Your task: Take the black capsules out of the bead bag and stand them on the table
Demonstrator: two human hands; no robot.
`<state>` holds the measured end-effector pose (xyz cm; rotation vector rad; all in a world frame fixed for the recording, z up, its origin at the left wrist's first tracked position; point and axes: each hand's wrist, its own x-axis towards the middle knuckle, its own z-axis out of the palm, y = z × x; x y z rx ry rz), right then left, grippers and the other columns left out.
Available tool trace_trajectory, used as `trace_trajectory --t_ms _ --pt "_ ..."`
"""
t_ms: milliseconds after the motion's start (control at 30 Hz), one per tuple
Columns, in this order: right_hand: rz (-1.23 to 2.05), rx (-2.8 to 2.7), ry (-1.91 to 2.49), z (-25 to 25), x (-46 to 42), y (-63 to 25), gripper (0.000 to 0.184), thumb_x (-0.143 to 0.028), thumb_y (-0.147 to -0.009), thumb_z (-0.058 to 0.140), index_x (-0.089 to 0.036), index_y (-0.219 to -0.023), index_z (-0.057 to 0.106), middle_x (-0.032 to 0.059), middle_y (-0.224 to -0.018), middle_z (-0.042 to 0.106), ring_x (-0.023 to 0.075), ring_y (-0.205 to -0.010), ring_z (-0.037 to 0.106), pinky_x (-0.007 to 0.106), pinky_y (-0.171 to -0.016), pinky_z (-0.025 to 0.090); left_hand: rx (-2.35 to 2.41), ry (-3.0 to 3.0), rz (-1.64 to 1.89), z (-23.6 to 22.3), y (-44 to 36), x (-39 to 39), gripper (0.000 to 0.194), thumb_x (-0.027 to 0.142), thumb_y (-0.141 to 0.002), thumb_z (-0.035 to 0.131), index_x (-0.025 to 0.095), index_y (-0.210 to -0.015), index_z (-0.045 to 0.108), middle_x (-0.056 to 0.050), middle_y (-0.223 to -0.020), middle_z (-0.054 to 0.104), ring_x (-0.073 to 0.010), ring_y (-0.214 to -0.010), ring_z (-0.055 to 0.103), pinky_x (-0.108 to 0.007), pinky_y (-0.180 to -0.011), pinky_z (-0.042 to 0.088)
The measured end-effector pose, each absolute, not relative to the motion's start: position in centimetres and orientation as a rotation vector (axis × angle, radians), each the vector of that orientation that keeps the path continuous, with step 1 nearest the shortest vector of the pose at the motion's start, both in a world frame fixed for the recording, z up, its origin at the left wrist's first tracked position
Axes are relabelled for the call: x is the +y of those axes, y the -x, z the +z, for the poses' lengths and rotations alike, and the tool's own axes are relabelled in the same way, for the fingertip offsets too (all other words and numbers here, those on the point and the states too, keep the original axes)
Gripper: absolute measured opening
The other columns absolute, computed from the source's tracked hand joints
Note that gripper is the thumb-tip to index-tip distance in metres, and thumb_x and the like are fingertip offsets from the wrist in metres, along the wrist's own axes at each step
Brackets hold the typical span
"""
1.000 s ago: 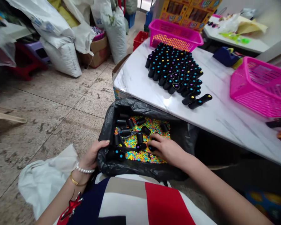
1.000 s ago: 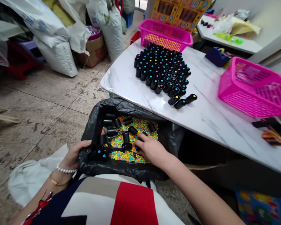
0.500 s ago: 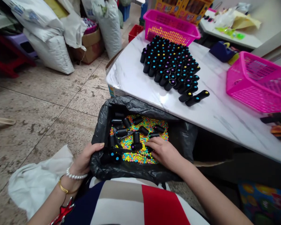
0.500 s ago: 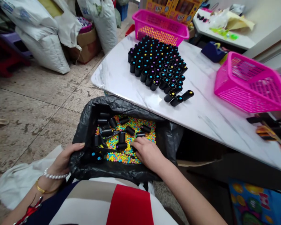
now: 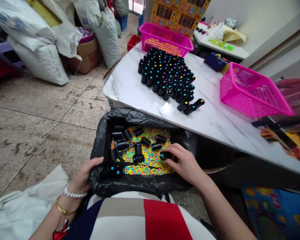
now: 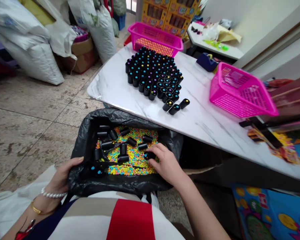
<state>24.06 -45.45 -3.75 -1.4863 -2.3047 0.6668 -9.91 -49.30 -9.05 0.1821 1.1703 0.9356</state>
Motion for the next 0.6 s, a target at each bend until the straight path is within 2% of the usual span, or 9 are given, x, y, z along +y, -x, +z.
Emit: trace_trajectory --t_ms 267,500,600 --pt "1.035 -2.052 1.289 -2.9 -45.5 -22.5 0.026 -0.022 -0.082 0.065 -0.023 -0.108 0.062 0.0063 -0.108 0.063 0.0189 -0.098 0.061 0.032 -0.087 0.051 1.187 -0.150 0.973 -9.1 10.1 -49.6 0.006 0.016 -0.064 0.074 0.012 -0.068 0.076 -0.007 -0.063 0.074 -0.0189 -0.055 0.068 -0.026 -0.055 0.057" --pt "1.001 -2.011 1.260 -2.8 -45.3 -21.7 0.029 -0.016 -0.080 0.060 -0.023 -0.108 0.062 0.0065 -0.111 0.064 0.0197 -0.104 0.061 0.036 -0.093 0.049 1.191 -0.138 0.979 -9.4 10.3 -49.4 0.005 0.014 -0.064 0.074 0.013 -0.068 0.076 -0.006 -0.065 0.075 -0.0198 -0.056 0.069 -0.026 -0.056 0.058" --pt "1.224 -1.810 1.251 -2.7 -45.5 -21.9 0.029 -0.020 -0.079 0.063 -0.021 -0.109 0.060 0.0072 -0.109 0.066 0.0195 -0.099 0.064 0.034 -0.087 0.053 1.201 -0.132 0.977 -9.6 10.3 -49.5 0.005 0.014 -0.064 0.074 0.013 -0.069 0.076 -0.007 -0.064 0.075 -0.0214 -0.057 0.069 -0.028 -0.057 0.059"
